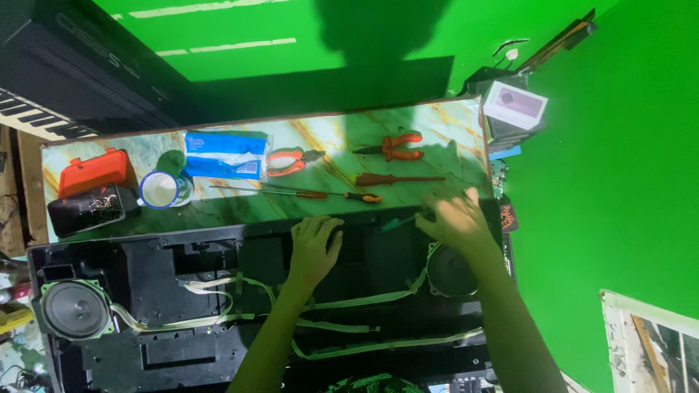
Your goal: The person uses a tool to secure a speaker inside the housing of an electronic piano and kemudian uses a cloth to wipe the keys.
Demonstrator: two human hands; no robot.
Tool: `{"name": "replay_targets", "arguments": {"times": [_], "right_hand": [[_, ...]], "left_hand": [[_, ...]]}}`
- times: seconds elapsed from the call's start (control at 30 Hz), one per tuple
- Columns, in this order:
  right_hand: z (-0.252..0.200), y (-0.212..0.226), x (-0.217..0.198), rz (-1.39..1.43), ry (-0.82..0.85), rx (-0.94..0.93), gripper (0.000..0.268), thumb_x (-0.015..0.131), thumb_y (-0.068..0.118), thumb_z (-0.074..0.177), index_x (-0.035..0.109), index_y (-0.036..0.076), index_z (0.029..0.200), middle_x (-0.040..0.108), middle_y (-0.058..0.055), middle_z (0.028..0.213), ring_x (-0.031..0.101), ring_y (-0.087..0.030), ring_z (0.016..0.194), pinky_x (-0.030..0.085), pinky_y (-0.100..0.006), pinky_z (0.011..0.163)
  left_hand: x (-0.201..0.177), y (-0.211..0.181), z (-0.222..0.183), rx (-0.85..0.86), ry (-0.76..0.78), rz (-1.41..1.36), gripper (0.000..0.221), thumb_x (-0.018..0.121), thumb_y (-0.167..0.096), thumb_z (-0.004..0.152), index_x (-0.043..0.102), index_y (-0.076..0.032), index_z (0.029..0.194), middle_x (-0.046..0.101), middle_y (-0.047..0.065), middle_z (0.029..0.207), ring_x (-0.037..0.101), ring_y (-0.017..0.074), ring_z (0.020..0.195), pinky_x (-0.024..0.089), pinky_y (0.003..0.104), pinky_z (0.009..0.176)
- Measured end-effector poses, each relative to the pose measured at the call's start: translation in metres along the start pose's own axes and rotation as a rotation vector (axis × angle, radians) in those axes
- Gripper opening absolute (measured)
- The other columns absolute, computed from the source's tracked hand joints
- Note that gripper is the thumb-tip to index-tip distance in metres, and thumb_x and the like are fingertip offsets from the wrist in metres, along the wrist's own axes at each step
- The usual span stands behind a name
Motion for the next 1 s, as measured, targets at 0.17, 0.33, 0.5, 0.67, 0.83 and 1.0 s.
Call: {"name": "replay_targets", "arguments": {"times": [0.17, 0.33, 0.5, 0.67, 0.83, 1.0], "right_hand": [[0.005, 0.026, 0.017, -0.055, -0.069, -0.055, 0.045, 0.065, 0.049, 0.094, 0.066, 0.018, 0.125, 0.077, -0.01, 0.094, 0.075, -0.023, 0.09, 0.03, -0.059, 0.117], [0.005, 0.044, 0.012, -0.043, -0.118, -0.224, 0.031, 0.069, 0.04, 0.088, 0.073, 0.016, 0.106, 0.074, -0.01, 0.1, 0.069, -0.026, 0.101, 0.043, -0.047, 0.095], [0.002, 0.014, 0.013, -0.129, 0.197, -0.002, 0.037, 0.07, 0.044, 0.088, 0.07, 0.018, 0.114, 0.074, -0.008, 0.099, 0.071, -0.024, 0.098, 0.04, -0.047, 0.106], [-0.012, 0.042, -0.013, -0.004, -0.291, -0.337, 0.036, 0.074, 0.043, 0.083, 0.072, 0.012, 0.102, 0.073, -0.011, 0.088, 0.07, -0.032, 0.087, 0.045, -0.05, 0.084], [-0.037, 0.01, -0.022, -0.037, -0.506, -0.228, 0.025, 0.066, 0.033, 0.103, 0.07, 0.009, 0.108, 0.066, -0.01, 0.071, 0.066, -0.027, 0.067, 0.038, -0.052, 0.094], [-0.039, -0.005, -0.007, -0.283, -0.593, -0.145, 0.036, 0.064, 0.045, 0.098, 0.072, 0.011, 0.088, 0.065, -0.012, 0.08, 0.064, -0.032, 0.077, 0.042, -0.052, 0.088]], "left_hand": [[0.003, 0.003, 0.002, -0.025, -0.001, -0.024, 0.026, 0.075, -0.013, 0.087, 0.07, -0.011, 0.113, 0.068, 0.008, 0.109, 0.061, 0.0285, 0.106, 0.039, 0.044, 0.093], [0.001, 0.001, 0.002, -0.04, 0.012, -0.025, 0.027, 0.074, -0.014, 0.087, 0.071, -0.011, 0.114, 0.068, 0.007, 0.111, 0.061, 0.0277, 0.108, 0.04, 0.043, 0.094], [0.001, -0.002, 0.002, -0.039, 0.034, -0.019, 0.027, 0.074, -0.015, 0.088, 0.07, -0.012, 0.115, 0.068, 0.006, 0.112, 0.06, 0.0263, 0.107, 0.039, 0.044, 0.094], [0.006, -0.012, 0.002, -0.016, 0.05, -0.014, 0.026, 0.074, -0.015, 0.088, 0.07, -0.012, 0.113, 0.067, 0.004, 0.108, 0.059, 0.0259, 0.107, 0.037, 0.045, 0.093], [0.007, -0.012, 0.003, -0.057, 0.06, -0.044, 0.025, 0.074, -0.015, 0.087, 0.071, -0.014, 0.113, 0.066, 0.001, 0.1, 0.058, 0.0242, 0.101, 0.037, 0.043, 0.091], [0.009, -0.012, 0.009, -0.048, 0.046, -0.01, 0.025, 0.076, -0.017, 0.084, 0.071, -0.015, 0.109, 0.065, 0.001, 0.1, 0.058, 0.0252, 0.103, 0.036, 0.043, 0.088]]}}
Point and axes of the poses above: each hand's wrist, its own z-axis towards the middle knuckle, its own x-axis out of the palm, y = z × x, the point moved 7 cm from there along z, towards the middle knuckle
